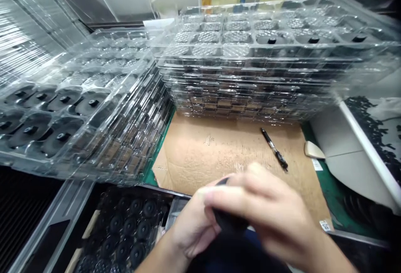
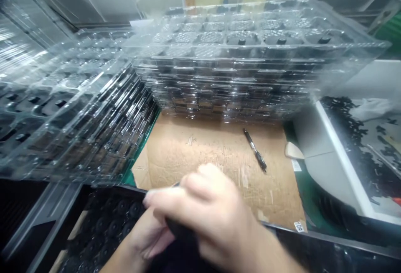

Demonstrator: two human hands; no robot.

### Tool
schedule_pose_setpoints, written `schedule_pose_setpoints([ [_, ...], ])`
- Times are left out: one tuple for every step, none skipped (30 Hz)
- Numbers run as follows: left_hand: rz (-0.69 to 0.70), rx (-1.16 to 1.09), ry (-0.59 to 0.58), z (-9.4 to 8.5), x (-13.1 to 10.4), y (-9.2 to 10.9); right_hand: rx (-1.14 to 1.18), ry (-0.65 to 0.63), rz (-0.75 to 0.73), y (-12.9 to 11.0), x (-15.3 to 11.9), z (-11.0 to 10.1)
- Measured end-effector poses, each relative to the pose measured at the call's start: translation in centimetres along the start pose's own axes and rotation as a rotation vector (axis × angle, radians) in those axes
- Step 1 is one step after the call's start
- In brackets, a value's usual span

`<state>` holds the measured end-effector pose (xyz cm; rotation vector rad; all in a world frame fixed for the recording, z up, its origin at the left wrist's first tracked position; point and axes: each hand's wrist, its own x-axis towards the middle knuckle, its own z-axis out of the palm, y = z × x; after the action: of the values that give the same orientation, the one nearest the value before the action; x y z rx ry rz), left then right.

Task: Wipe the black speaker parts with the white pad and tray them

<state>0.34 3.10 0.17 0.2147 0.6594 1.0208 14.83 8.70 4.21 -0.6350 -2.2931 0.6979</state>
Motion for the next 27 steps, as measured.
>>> schedule_pose_setpoints([
  [0.010,-0.009,-0.003,-0.3,-0.1,0.1,0.010,0.016,0.102,0.7,0.0,0.3],
  [0.019,-0.031,-0.014,-0.7,-0.3,0.2,-0.014,0.027,0.235,1.7,-0.4,0.7],
  [0.028,-0.056,-0.028,-1.0,-0.4,0.3,-0.055,0.049,0.368,2.7,-1.0,1.3],
  [0.039,-0.082,-0.043,-1.5,-0.5,0.5,-0.094,0.078,0.477,3.7,-1.9,2.1],
  [0.044,-0.107,-0.053,-1.9,-0.7,0.6,-0.115,0.090,0.549,4.6,-3.0,3.1],
  [0.047,-0.121,-0.055,-2.3,-0.8,0.7,-0.113,0.086,0.580,5.4,-4.2,4.3],
  [0.051,-0.129,-0.044,-2.8,-0.9,0.8,-0.093,0.074,0.581,6.1,-5.4,5.5],
  [0.056,-0.135,-0.029,-3.2,-1.0,1.0,-0.072,0.058,0.566,6.5,-6.4,6.6],
  [0.059,-0.140,-0.006,-3.5,-1.0,1.1,-0.058,0.036,0.550,6.8,-7.1,7.4],
  [0.059,-0.143,0.013,-3.7,-1.1,1.3,-0.055,0.013,0.541,6.8,-7.5,7.9],
  [0.055,-0.145,0.020,-3.8,-1.1,1.4,-0.053,0.000,0.550,6.4,-7.3,7.9],
  [0.050,-0.149,0.011,-3.9,-1.0,1.5,-0.050,0.001,0.578,5.8,-6.8,7.6],
  [0.044,-0.153,-0.004,-3.8,-1.0,1.6,-0.048,0.030,0.610,4.8,-5.9,6.9],
  [0.046,-0.154,-0.005,-3.7,-0.9,1.6,-0.038,0.073,0.637,3.6,-4.7,6.2],
  [0.051,-0.147,0.007,-3.6,-0.9,1.7,-0.039,0.150,0.643,2.2,-3.4,5.4],
  [0.060,-0.135,0.032,-3.5,-0.8,1.7,-0.047,0.228,0.594,0.7,-2.2,4.8],
  [0.066,-0.119,0.067,-3.4,-0.8,1.7,-0.039,0.237,0.490,-0.8,-1.1,4.4],
  [0.078,-0.103,0.094,-3.4,-0.8,1.7,-0.038,0.234,0.371,-2.1,-0.3,4.2],
  [0.091,-0.093,0.104,-3.5,-0.9,1.8,-0.019,0.219,0.288,-3.1,0.3,4.2],
  [0.109,-0.087,0.104,-3.6,-1.0,1.8,0.007,0.186,0.234,-3.8,0.6,4.3],
  [0.133,-0.085,0.102,-3.7,-1.0,1.8,0.038,0.145,0.220,-4.2,0.9,4.5],
  [0.164,-0.084,0.108,-3.8,-1.1,1.8,0.066,0.106,0.228,-4.3,1.1,4.6],
  [0.194,-0.076,0.119,-3.8,-1.2,1.8,0.082,0.074,0.238,-4.1,1.4,4.8],
  [0.216,-0.061,0.131,-3.7,-1.3,1.8,0.076,0.064,0.246,-3.8,1.6,4.8],
  [0.225,-0.036,0.132,-3.5,-1.3,1.7,0.045,0.090,0.245,-3.5,1.9,4.8],
  [0.234,-0.012,0.129,-3.2,-1.4,1.7,0.008,0.134,0.231,-3.3,2.2,4.8],
  [0.240,0.008,0.121,-2.9,-1.4,1.7,-0.017,0.174,0.206,-3.1,2.3,4.7],
])
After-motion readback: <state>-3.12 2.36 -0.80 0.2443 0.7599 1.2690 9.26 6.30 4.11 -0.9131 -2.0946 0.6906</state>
